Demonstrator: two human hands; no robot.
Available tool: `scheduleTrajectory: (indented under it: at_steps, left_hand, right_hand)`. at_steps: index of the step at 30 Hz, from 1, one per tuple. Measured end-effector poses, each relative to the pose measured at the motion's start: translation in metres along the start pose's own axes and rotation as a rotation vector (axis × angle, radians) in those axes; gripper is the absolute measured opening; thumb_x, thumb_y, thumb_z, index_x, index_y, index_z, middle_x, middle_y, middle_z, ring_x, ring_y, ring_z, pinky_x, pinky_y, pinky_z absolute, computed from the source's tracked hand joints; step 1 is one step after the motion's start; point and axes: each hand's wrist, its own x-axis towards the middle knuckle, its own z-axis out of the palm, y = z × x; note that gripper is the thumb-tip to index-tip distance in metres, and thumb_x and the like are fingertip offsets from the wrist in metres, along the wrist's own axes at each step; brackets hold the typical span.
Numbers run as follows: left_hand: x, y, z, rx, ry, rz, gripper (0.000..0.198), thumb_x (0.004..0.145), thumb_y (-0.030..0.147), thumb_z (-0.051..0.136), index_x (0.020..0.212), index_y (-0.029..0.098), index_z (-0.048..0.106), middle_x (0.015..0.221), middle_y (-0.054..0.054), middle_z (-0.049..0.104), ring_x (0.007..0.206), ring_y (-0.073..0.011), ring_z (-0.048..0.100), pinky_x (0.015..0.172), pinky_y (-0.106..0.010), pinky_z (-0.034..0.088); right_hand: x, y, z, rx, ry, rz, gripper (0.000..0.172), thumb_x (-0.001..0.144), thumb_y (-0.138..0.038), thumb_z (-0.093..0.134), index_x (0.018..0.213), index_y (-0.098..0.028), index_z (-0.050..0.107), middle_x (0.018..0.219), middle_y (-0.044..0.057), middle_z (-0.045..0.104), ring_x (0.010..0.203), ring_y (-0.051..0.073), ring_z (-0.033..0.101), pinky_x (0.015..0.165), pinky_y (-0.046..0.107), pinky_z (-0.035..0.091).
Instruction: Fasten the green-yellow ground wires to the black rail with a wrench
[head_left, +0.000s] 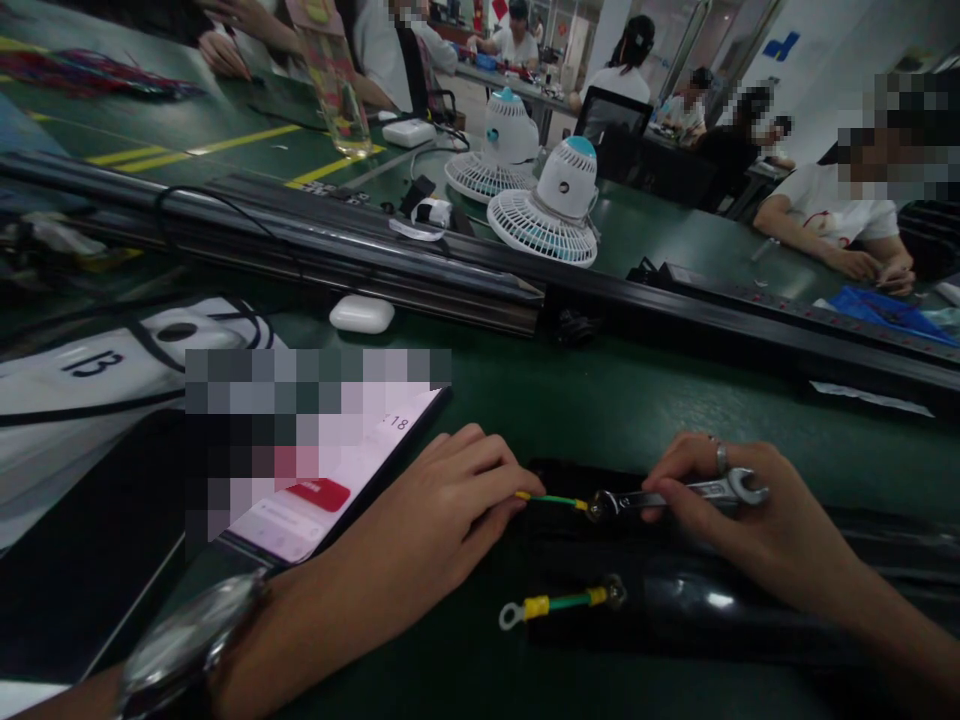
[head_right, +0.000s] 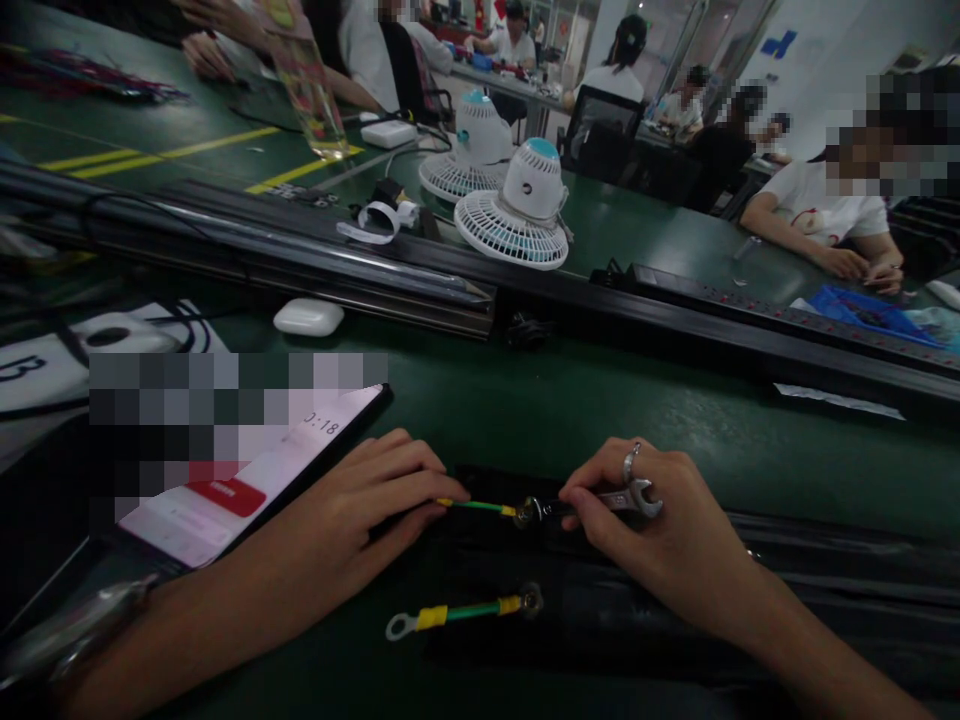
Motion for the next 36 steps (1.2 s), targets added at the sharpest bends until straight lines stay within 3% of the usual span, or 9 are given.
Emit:
scheduleTrajectory:
  at_steps: [6, 22, 32, 36]
  left_hand:
    - [0.0, 0.0, -0.001, -0.001, -0.018, -0.011, 0.026, 0.102, 0.013, 0.05, 0.115, 0.031, 0.065, 0.112, 0.002, 0.062, 0.101, -0.0166, 0.053, 0.086, -0.032, 0.041]
    - [-0.001, 0.0, -0.001, -0.005, -0.024, -0.003, 0.027, 0.101, 0.012, 0.051, 0.115, 0.031, 0.064, 0.113, 0.002, 0.062, 0.103, -0.0168, 0.054, 0.091, -0.034, 0.039]
    - [0.0, 0.001, -0.002, -0.002, -0.019, 0.001, 0.026, 0.101, 0.012, 0.051, 0.115, 0.029, 0.065, 0.113, 0.001, 0.063, 0.103, -0.0181, 0.054, 0.089, -0.034, 0.039]
    - [0.0, 0.003, -0.003, -0.005, -0.024, 0.001, 0.024, 0.101, 0.013, 0.051, 0.113, 0.028, 0.065, 0.113, 0.001, 0.063, 0.103, -0.0184, 0.054, 0.091, -0.036, 0.039]
  right_hand:
    - [0.001, 0.008, -0.004, 0.063, -0.071, -0.005, 0.013, 0.094, -0.028, 0.064, 0.086, -0.025, 0.074, 0.082, 0.0, 0.075, 0.076, 0.019, 0.069, 0.069, 0.032, 0.049]
    - [-0.009, 0.004, -0.003, -0.027, -0.065, -0.111, 0.012, 0.086, -0.015, 0.069, 0.086, -0.024, 0.077, 0.081, -0.001, 0.075, 0.074, 0.016, 0.067, 0.068, 0.029, 0.047]
    - [-0.005, 0.003, -0.011, 0.015, -0.133, -0.003, 0.008, 0.09, -0.026, 0.071, 0.09, -0.024, 0.078, 0.081, 0.0, 0.074, 0.069, 0.014, 0.065, 0.06, 0.025, 0.045]
    - [0.003, 0.0, -0.019, -0.003, -0.201, 0.06, 0.012, 0.088, -0.034, 0.074, 0.091, -0.023, 0.08, 0.083, 0.001, 0.077, 0.073, 0.016, 0.068, 0.064, 0.026, 0.048]
